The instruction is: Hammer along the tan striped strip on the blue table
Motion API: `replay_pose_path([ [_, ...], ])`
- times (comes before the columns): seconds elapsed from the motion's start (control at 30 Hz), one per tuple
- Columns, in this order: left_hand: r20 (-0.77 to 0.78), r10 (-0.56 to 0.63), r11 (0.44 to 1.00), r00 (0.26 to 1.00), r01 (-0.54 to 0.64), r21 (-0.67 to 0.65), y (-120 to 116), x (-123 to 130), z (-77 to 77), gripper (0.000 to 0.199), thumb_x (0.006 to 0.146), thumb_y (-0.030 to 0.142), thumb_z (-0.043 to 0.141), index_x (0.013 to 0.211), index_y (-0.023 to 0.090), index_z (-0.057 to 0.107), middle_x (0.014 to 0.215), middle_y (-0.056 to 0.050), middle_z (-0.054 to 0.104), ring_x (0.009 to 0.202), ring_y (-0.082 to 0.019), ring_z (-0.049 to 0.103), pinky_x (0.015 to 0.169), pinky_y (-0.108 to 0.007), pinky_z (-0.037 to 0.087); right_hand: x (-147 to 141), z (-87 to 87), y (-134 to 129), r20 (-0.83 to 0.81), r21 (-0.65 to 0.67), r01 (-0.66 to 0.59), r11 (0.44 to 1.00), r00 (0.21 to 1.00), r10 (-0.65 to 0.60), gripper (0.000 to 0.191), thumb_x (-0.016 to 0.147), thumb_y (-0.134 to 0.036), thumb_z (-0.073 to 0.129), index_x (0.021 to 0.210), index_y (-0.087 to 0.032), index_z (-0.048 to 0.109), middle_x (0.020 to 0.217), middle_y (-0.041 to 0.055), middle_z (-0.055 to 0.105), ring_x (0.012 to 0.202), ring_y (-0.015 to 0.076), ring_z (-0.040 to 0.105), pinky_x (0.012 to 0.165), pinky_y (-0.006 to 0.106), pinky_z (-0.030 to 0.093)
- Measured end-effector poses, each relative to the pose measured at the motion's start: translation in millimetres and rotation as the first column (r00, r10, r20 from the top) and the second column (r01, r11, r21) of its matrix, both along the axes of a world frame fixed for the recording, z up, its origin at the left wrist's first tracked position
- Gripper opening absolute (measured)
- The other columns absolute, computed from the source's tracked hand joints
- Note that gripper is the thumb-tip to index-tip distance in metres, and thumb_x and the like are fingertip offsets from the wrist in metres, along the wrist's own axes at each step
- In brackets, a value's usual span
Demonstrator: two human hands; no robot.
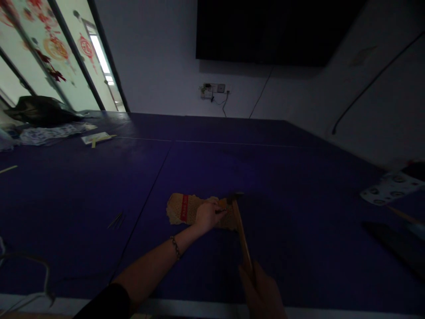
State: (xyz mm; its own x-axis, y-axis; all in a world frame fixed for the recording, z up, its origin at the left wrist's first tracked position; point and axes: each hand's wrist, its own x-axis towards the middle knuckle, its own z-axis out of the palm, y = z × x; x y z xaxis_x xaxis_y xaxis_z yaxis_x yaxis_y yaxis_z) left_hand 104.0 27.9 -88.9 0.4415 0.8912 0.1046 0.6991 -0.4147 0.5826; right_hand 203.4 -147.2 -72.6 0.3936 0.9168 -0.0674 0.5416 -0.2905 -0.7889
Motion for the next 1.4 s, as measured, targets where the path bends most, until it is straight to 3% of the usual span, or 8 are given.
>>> replay_pose_path([
  [0.13, -0.021, -0.001, 1.0, 1.0, 0.001, 0.007, -3.3, -1.4, 4.7, 0.03, 0.079, 0.041, 0.048, 0.082, 0.02, 0.07, 0.085, -0.002, 0.065, 0.08, -0.016, 0.059, 0.069, -0.023, 0.042, 1.7, -2.6, -0.8, 0.003, -0.031, 0.009, 0.999, 1.0, -0.009, 0.026, 0.072, -0.043, 0.035, 0.066, -0.021, 0.048, 0.043, -0.0008, 0.051, 0.037, 0.0148, 0.048, 0.04, 0.026, 0.032],
  [0.37, 0.091, 0.064, 0.998, 0.994, -0.063, -0.02, -6.1, -1.7, 8.3, 0.024, 0.075, 0.036, 0.053, 0.09, 0.025, 0.067, 0.088, 0.001, 0.067, 0.081, -0.016, 0.061, 0.07, -0.024, 0.042, 2.8, 0.7, -6.5, -0.053, -0.025, 0.019, 1.0, 0.998, -0.02, 0.031, 0.072, -0.047, 0.036, 0.071, -0.02, 0.051, 0.044, -0.0013, 0.05, 0.038, 0.0142, 0.049, 0.035, 0.024, 0.031],
  [0.67, 0.113, 0.119, 0.991, 0.986, -0.111, -0.078, -4.8, -1.4, 8.1, 0.02, 0.071, 0.032, 0.055, 0.08, 0.02, 0.067, 0.075, -0.001, 0.066, 0.072, -0.016, 0.06, 0.062, -0.022, 0.04, -4.0, 7.8, -5.8, -0.036, -0.044, -0.036, 0.998, 0.999, 0.034, 0.031, 0.071, -0.045, 0.033, 0.069, -0.02, 0.052, 0.043, -0.0025, 0.048, 0.038, 0.0138, 0.048, 0.041, 0.025, 0.031],
  [0.83, 0.095, 0.129, 0.99, 0.987, -0.123, -0.072, -5.0, -2.3, 9.6, 0.02, 0.071, 0.032, 0.055, 0.08, 0.019, 0.067, 0.068, -0.001, 0.064, 0.065, -0.014, 0.058, 0.058, -0.021, 0.037, -4.2, 2.8, -4.7, -0.023, -0.041, -0.065, 0.997, 0.998, 0.064, 0.031, 0.073, -0.044, 0.034, 0.068, -0.019, 0.051, 0.045, -0.0004, 0.052, 0.039, 0.0142, 0.049, 0.041, 0.026, 0.029],
  [1.03, 0.079, 0.104, 0.994, 0.991, -0.101, -0.048, -5.5, -3.5, 11.8, 0.018, 0.072, 0.03, 0.054, 0.076, 0.018, 0.067, 0.067, -0.001, 0.063, 0.063, -0.014, 0.056, 0.056, -0.021, 0.035, 1.1, -10.9, -4.8, 0.018, -0.043, -0.05, 0.998, 0.999, 0.051, 0.033, 0.073, -0.044, 0.035, 0.074, -0.017, 0.054, 0.045, 0.0011, 0.054, 0.039, 0.0159, 0.051, 0.042, 0.026, 0.031],
  [1.2, 0.053, 0.1, 0.993, 0.994, -0.096, -0.066, -4.0, -4.2, 10.6, 0.021, 0.072, 0.034, 0.055, 0.077, 0.018, 0.066, 0.07, -0.001, 0.064, 0.066, -0.015, 0.058, 0.058, -0.021, 0.037, -0.9, -12.6, -3.7, 0.028, -0.004, -0.049, 0.999, 0.998, 0.049, 0.033, 0.072, -0.044, 0.035, 0.074, -0.017, 0.053, 0.044, 0.0023, 0.055, 0.038, 0.016, 0.049, 0.042, 0.027, 0.032],
  [1.4, 0.095, 0.047, 0.993, 0.994, -0.036, -0.108, 1.6, -5.9, 9.9, 0.019, 0.069, 0.034, 0.061, 0.08, 0.02, 0.067, 0.077, 0.0, 0.066, 0.072, -0.015, 0.059, 0.065, -0.022, 0.041, 2.8, -13.0, -10.9, -0.125, -0.021, 0.024, 0.999, 0.992, -0.026, 0.034, 0.068, -0.05, 0.043, 0.071, -0.018, 0.055, 0.045, -0.0003, 0.051, 0.041, 0.015, 0.048, 0.041, 0.026, 0.034],
])
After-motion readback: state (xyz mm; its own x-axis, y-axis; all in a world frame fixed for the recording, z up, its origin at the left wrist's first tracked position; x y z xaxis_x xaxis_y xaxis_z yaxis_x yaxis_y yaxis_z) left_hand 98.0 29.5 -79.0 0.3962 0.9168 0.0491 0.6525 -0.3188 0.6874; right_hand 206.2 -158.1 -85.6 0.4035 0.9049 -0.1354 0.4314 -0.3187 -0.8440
